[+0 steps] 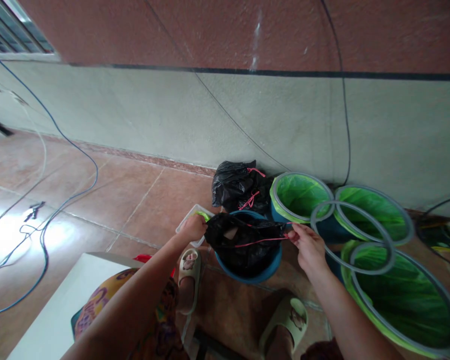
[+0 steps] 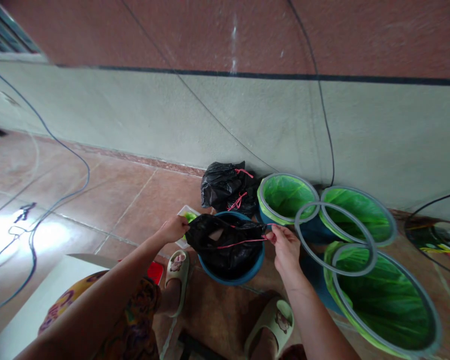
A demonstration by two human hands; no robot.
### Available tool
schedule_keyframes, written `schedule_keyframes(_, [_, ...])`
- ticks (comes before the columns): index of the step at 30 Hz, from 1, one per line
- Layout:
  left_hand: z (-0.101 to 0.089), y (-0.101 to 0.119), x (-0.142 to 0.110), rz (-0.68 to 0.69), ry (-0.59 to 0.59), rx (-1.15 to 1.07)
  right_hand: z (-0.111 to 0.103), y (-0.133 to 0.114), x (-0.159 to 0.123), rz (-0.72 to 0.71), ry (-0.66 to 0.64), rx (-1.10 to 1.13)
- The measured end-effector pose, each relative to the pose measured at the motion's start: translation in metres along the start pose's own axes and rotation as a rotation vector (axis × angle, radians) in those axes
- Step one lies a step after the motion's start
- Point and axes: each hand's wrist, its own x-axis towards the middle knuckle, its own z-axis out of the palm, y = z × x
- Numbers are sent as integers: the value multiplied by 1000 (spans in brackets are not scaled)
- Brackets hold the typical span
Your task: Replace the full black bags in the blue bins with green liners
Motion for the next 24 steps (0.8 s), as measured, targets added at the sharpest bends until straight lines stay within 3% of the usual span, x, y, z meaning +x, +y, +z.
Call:
schedule_keyframes(6, [-2,2,-4,99,-145,204,-4,3,2,29,82,-44])
schedule_keyframes(10, [2,0,-5,120,-219,279,-5,6,3,67,61,-63])
schedule_keyframes(17, [14,4,-1,134,-23,155,-6,5,-3,107,-18,-133])
schedule_keyframes(21, [26,14,2,285,7,125,-6,4,-9,114,-94,-208])
schedule_keyframes(24, [34,20,4,304,6,164,-7,5,-11,108,-148,-256])
